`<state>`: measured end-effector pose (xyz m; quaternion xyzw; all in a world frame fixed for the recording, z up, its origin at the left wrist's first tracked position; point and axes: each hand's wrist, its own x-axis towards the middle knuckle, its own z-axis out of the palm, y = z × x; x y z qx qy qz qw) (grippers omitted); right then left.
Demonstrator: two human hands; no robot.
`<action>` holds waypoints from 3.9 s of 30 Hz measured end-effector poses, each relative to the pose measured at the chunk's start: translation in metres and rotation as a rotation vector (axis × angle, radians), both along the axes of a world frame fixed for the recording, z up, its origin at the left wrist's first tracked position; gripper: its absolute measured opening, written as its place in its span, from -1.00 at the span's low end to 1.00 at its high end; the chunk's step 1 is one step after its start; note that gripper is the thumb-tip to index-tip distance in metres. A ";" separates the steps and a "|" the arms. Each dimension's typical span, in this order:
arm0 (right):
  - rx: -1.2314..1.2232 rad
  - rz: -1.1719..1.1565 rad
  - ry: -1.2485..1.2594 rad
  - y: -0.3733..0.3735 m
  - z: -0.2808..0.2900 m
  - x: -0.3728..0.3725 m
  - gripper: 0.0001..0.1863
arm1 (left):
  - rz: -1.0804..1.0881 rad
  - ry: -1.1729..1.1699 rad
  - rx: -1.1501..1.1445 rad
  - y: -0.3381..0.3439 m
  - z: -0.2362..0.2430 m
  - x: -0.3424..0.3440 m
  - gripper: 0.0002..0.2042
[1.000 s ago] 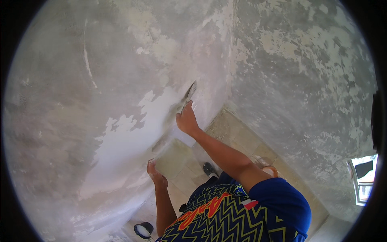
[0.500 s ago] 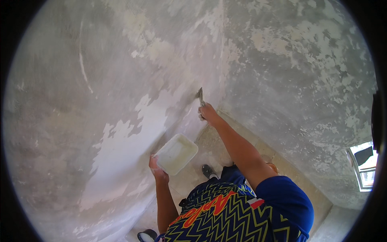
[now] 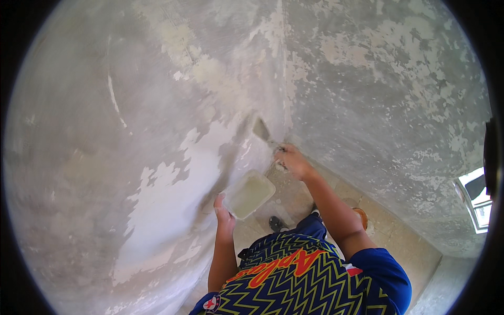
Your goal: The person applies spackle to a concrete wall using a putty knife, repeatedly scooping the material from a small white container and smoothing it over the surface in several areas.
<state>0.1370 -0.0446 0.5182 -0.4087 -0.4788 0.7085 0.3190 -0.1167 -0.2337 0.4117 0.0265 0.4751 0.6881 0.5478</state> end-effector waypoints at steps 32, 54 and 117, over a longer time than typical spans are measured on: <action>-0.242 -0.238 -0.027 0.050 -0.060 -0.027 -0.86 | 0.239 0.121 0.055 -0.049 0.093 0.018 -0.44; -0.463 -0.113 0.101 0.089 -0.049 -0.043 -0.80 | 0.441 0.161 0.017 -0.065 0.094 0.044 -0.55; -0.172 0.061 -0.231 0.037 -0.027 -0.018 -0.53 | 0.468 0.097 0.024 -0.085 0.053 0.022 -0.49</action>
